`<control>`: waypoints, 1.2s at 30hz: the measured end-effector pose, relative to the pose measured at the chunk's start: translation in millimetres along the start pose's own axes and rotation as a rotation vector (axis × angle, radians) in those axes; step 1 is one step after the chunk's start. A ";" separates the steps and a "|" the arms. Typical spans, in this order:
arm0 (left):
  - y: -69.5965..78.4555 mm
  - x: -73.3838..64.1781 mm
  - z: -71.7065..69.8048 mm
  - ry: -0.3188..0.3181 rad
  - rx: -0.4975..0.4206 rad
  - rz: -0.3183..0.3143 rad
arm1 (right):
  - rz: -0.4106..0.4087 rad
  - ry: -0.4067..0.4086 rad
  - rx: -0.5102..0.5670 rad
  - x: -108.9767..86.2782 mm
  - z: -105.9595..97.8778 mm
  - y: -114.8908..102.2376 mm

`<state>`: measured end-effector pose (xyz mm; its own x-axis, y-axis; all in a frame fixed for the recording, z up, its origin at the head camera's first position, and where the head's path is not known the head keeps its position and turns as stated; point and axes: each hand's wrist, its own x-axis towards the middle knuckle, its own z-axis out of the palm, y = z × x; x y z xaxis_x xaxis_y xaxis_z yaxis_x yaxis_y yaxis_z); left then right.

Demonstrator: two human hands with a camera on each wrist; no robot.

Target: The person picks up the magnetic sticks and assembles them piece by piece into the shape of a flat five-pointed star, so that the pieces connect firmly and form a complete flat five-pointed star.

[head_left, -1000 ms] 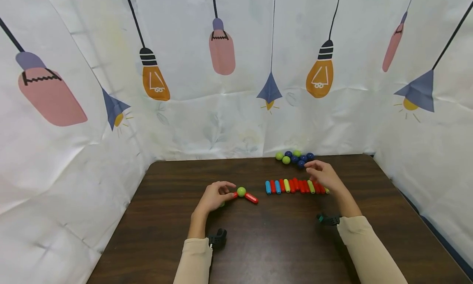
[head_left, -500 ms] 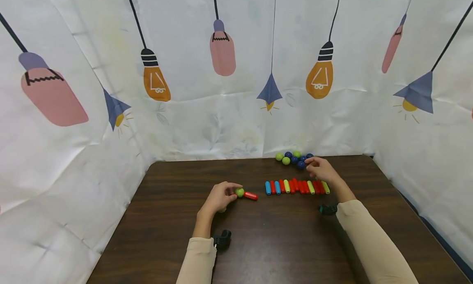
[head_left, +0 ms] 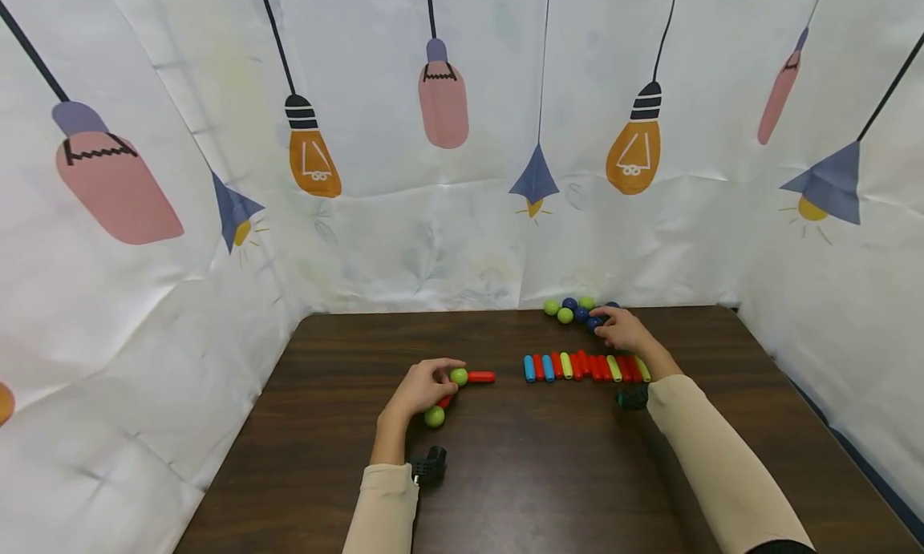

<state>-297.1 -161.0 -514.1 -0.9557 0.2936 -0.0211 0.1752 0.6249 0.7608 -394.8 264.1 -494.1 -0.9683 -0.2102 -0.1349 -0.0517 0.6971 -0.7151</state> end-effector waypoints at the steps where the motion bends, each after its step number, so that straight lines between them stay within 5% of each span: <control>1: -0.5 -0.1 0.0 -0.002 -0.002 0.003 | 0.005 -0.002 -0.008 0.7 0.1 0.7; 36: -6.9 -1.7 -1.5 0.005 -0.061 -0.035 | -0.054 -0.025 -0.088 -0.7 -5.2 13.0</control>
<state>-297.1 -166.9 -518.3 -0.9621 0.2687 -0.0457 0.1267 0.5895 0.7978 -396.1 276.8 -499.7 -0.9572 -0.2651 -0.1161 -0.1256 0.7419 -0.6587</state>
